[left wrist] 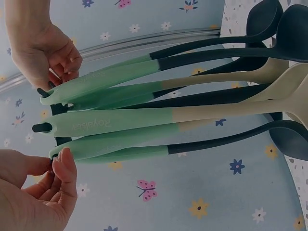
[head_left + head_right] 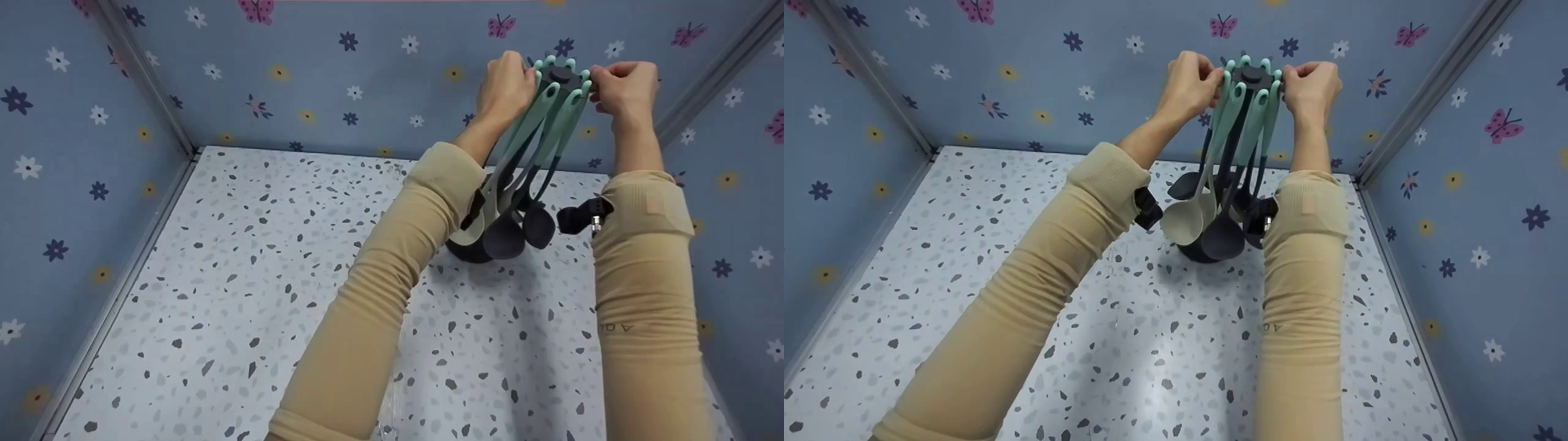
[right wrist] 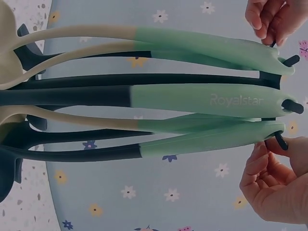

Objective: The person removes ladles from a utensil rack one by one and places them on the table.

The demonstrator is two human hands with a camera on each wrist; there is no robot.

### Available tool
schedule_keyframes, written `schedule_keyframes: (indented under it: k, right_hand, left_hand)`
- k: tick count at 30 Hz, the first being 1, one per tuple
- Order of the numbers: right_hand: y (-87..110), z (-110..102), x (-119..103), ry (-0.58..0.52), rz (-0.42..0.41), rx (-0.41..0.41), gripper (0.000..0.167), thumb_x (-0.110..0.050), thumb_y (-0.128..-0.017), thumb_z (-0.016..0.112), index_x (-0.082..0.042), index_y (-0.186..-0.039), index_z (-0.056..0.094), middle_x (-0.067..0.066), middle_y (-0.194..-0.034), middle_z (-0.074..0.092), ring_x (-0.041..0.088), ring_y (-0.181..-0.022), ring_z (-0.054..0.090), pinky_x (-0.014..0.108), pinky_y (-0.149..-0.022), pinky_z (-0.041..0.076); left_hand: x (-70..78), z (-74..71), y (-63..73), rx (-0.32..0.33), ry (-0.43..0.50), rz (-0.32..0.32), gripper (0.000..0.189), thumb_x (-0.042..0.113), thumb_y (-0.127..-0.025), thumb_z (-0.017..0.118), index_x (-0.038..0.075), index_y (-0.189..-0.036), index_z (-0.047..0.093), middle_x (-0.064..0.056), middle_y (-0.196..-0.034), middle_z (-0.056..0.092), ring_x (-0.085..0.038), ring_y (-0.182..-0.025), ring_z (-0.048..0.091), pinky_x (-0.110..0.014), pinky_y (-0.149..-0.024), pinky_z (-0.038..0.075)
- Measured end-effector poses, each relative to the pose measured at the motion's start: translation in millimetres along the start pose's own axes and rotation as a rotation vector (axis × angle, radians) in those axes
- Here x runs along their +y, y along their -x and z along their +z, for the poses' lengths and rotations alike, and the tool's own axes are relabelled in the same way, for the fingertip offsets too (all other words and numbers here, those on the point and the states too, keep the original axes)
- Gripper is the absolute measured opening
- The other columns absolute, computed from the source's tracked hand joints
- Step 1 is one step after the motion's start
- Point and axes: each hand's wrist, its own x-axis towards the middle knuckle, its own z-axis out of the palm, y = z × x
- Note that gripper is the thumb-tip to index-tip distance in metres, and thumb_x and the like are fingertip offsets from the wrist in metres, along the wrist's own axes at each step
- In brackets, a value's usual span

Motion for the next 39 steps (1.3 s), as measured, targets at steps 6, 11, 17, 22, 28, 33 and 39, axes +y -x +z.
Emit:
schedule_keyframes:
  k: [6,11,17,22,28,33,39]
  right_hand:
    - [1.7,6,-3,0.015,0.002,0.012,0.012,-0.025,-0.087,0.056,-0.013,-0.086,0.058,-0.002,-0.079,0.051,0.007,-0.066,0.049,0.013,-0.055,0.041]
    - [5.3,9,-4,0.022,-0.015,0.021,0.011,-0.023,-0.087,0.055,-0.012,-0.086,0.058,-0.002,-0.080,0.051,0.008,-0.067,0.049,0.013,-0.056,0.041]
    - [8.4,11,-7,0.022,-0.018,0.019,0.011,-0.023,-0.087,0.056,-0.012,-0.086,0.058,-0.002,-0.081,0.051,0.008,-0.069,0.048,0.013,-0.058,0.040]
    - [11.1,14,-10,0.027,-0.021,0.015,0.010,-0.022,-0.087,0.056,-0.013,-0.082,0.059,-0.002,-0.079,0.051,0.007,-0.068,0.048,0.012,-0.057,0.040]
    - [15.5,16,-12,0.029,-0.031,0.019,0.016,-0.020,-0.087,0.057,-0.015,-0.072,0.059,-0.002,-0.073,0.053,0.007,-0.062,0.047,0.013,-0.054,0.040]
    - [18.8,19,-12,-0.008,-0.032,0.009,0.014,-0.018,-0.086,0.057,-0.015,-0.073,0.060,0.000,-0.074,0.053,0.008,-0.063,0.047,0.013,-0.055,0.040]
    - [21.5,22,-11,-0.033,-0.042,-0.003,0.013,-0.019,-0.085,0.059,-0.013,-0.074,0.061,0.001,-0.077,0.053,0.010,-0.065,0.048,0.014,-0.057,0.042]
  left_hand:
    - [-4.6,-1.4,4.8,0.061,0.023,0.026,0.035,0.018,-0.094,0.041,0.013,-0.060,0.035,0.002,-0.054,0.030,-0.006,-0.046,0.030,-0.018,-0.046,0.027]
    - [-6.4,-2.6,9.7,0.107,0.054,0.053,0.036,0.014,-0.092,0.043,0.012,-0.057,0.033,0.001,-0.053,0.026,-0.007,-0.046,0.025,-0.018,-0.046,0.025]
    - [-8.1,-7.4,13.6,0.114,0.116,0.023,0.037,0.013,-0.089,0.046,0.012,-0.056,0.030,0.000,-0.053,0.023,-0.008,-0.046,0.021,-0.019,-0.044,0.021]
    - [-9.9,-11.8,14.6,0.126,0.132,0.005,0.038,0.013,-0.088,0.046,0.013,-0.055,0.029,0.001,-0.051,0.023,-0.008,-0.045,0.019,-0.019,-0.044,0.021]
    - [-15.7,-13.7,18.1,0.172,0.170,0.021,0.039,0.011,-0.087,0.048,0.013,-0.053,0.029,0.001,-0.050,0.022,-0.008,-0.044,0.017,-0.019,-0.043,0.019]
    - [-20.9,-15.1,21.8,0.192,0.213,0.036,0.039,0.011,-0.087,0.049,0.012,-0.054,0.028,0.001,-0.051,0.021,-0.007,-0.043,0.017,-0.019,-0.043,0.018]
    - [-25.1,-19.8,24.8,0.200,0.238,0.071,0.039,0.011,-0.086,0.049,0.012,-0.054,0.027,0.001,-0.051,0.021,-0.007,-0.044,0.018,-0.020,-0.045,0.018]
